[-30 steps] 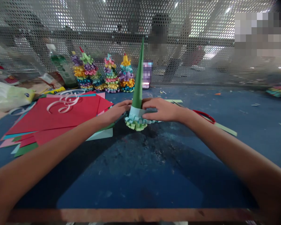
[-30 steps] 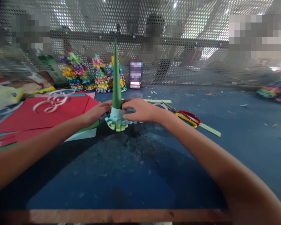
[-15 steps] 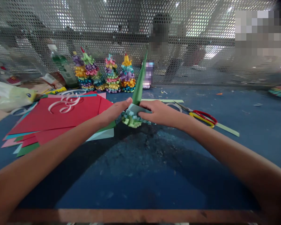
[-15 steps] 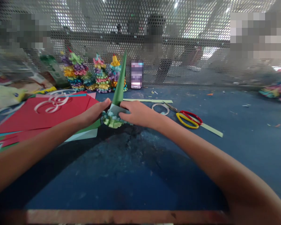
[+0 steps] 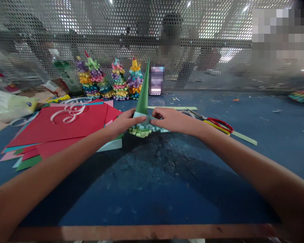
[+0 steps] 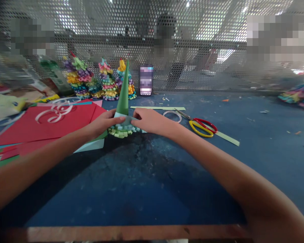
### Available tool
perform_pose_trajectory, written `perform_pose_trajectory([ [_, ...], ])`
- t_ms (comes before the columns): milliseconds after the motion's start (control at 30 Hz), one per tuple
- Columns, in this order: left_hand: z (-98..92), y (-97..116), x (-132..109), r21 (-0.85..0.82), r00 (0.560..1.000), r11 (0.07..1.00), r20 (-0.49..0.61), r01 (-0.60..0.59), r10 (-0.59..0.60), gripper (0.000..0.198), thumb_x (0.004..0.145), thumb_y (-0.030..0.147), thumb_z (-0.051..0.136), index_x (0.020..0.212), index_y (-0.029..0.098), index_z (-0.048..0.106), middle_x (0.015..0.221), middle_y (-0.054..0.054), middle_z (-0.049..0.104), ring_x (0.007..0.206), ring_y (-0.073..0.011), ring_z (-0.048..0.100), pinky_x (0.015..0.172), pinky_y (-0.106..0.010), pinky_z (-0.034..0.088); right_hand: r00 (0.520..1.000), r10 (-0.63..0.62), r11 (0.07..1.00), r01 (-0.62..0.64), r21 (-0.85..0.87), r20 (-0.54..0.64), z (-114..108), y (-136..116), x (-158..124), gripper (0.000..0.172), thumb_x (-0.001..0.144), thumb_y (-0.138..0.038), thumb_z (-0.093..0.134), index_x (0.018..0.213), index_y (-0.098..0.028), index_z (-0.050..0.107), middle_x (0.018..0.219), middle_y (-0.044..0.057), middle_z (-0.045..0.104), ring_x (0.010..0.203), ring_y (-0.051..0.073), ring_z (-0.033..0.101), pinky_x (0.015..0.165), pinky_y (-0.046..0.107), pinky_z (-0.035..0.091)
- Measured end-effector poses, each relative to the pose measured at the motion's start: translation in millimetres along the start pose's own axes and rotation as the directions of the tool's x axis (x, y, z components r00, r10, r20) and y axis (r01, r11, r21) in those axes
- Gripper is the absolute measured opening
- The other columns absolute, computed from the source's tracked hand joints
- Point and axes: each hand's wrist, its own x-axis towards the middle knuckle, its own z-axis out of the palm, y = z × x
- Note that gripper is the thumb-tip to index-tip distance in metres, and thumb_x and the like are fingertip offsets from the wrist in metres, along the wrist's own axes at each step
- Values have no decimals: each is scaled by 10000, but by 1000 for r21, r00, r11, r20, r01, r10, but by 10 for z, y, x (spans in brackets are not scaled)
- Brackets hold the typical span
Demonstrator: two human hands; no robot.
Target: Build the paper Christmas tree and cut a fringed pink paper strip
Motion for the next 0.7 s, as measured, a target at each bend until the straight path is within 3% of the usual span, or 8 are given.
perform_pose_trajectory([
  [267,-80,-52,-25,-88,994,996,105,-10,19,469,778,372,722,1174,151,601,1064,-90,680,864,-195,629,738,-309,471,989,-125,991,121,-51,-81,-85,-39,-41,139,912,-299,517,862,-197,597,820,20,645,710,157,538,634,287,345],
  [533,-48,-96,-33,-91,986,996,167,-4,19,475,775,354,738,1194,170,611,1110,-83,689,941,-201,630,788,-289,476,988,-156,988,157,-11,10,-74,47,16,120,877,-242,499,774,-199,543,754,1,597,697,152,519,628,282,341],
  [700,-32,-130,-36,-23,976,999,217,-29,33,428,819,362,685,1215,211,623,1093,-63,701,991,-212,625,805,-285,477,974,-224,974,222,53,26,-56,108,36,262,907,-402,519,731,-208,512,708,-12,544,680,145,495,604,278,338],
])
